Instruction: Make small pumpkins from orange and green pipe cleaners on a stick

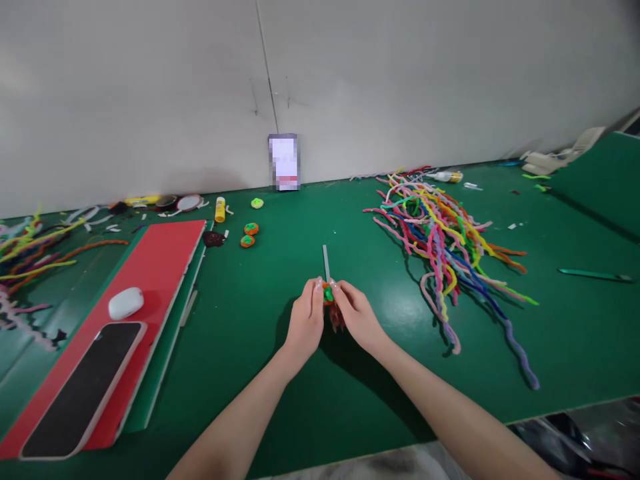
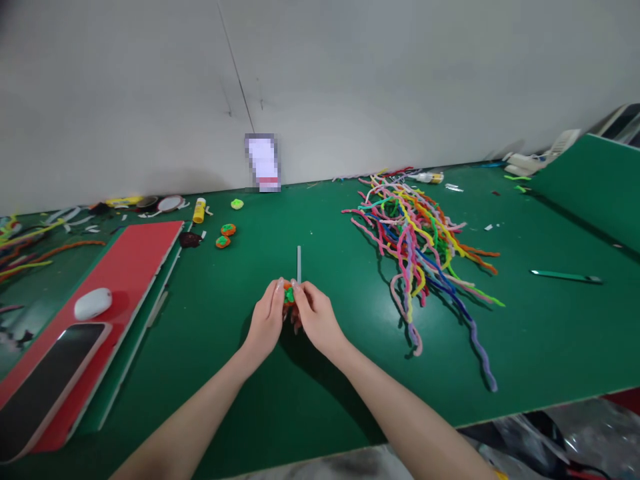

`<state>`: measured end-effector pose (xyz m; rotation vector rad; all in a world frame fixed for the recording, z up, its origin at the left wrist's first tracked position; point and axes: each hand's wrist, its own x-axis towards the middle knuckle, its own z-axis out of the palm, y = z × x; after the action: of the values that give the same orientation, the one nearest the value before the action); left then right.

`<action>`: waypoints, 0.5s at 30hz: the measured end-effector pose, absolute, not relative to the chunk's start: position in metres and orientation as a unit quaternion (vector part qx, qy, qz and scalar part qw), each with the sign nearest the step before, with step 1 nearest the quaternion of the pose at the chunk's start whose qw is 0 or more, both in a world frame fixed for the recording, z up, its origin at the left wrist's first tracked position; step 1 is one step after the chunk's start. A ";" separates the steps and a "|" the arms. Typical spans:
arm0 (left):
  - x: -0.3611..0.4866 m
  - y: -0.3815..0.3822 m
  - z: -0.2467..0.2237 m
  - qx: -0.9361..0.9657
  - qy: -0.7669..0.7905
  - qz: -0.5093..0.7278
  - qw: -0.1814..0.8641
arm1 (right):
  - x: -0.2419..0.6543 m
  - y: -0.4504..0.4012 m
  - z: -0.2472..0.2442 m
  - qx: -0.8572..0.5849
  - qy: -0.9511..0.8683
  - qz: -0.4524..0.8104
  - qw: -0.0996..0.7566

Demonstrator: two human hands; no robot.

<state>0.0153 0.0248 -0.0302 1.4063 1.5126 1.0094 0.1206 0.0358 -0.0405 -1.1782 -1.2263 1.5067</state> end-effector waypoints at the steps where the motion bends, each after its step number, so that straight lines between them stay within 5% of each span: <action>1: 0.015 0.025 -0.031 0.560 0.601 0.400 0.407 | 0.121 0.036 -0.040 -0.473 -0.488 0.601 0.420; 15: 0.009 0.027 -0.032 0.614 0.625 0.349 0.331 | 0.125 0.037 -0.042 -0.490 -0.515 0.574 0.407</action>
<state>0.0087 0.0273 -0.0324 1.6060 1.6342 0.9122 0.1246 0.0367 -0.0420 -1.2345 -1.2982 1.4465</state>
